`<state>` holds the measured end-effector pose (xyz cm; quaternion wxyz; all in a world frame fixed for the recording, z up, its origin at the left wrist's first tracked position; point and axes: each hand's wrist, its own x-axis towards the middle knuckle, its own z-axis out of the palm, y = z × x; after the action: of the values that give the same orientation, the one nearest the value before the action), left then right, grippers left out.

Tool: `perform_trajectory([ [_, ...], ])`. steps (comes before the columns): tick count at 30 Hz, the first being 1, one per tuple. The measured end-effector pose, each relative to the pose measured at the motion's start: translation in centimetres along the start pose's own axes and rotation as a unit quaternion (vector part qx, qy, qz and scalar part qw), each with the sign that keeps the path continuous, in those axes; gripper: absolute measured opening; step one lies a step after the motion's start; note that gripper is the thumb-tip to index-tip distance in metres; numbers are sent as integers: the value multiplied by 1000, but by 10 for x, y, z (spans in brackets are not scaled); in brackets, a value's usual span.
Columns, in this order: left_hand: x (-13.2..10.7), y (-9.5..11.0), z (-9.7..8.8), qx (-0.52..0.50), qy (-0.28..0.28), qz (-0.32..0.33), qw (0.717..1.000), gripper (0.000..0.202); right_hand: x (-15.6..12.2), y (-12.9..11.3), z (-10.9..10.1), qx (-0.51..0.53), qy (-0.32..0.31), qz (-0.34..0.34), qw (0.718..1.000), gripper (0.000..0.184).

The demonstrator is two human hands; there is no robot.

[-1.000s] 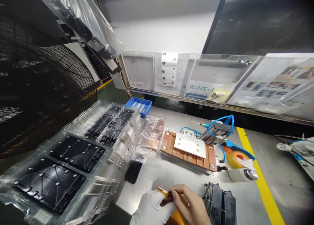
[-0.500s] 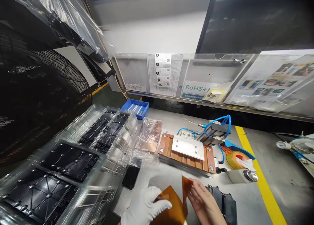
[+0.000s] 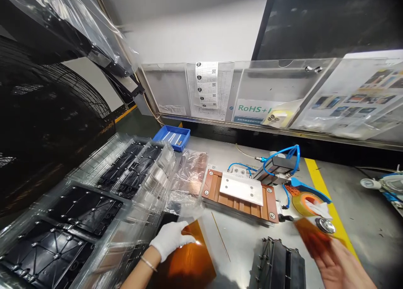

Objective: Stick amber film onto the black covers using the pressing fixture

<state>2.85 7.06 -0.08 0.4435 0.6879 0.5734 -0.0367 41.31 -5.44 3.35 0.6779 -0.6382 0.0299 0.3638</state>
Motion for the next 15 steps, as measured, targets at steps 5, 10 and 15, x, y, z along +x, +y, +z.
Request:
perform_trajectory([
  [5,21,40,13,12,-3,66,998,51,-22,3,45,-257,-224,5,940,52],
  [10,8,101,12,-134,-96,115,980,37,-38,25,72,-297,-434,55,849,42],
  [15,3,130,14,-169,-129,88,973,24,-40,32,84,-316,-471,76,820,40],
])
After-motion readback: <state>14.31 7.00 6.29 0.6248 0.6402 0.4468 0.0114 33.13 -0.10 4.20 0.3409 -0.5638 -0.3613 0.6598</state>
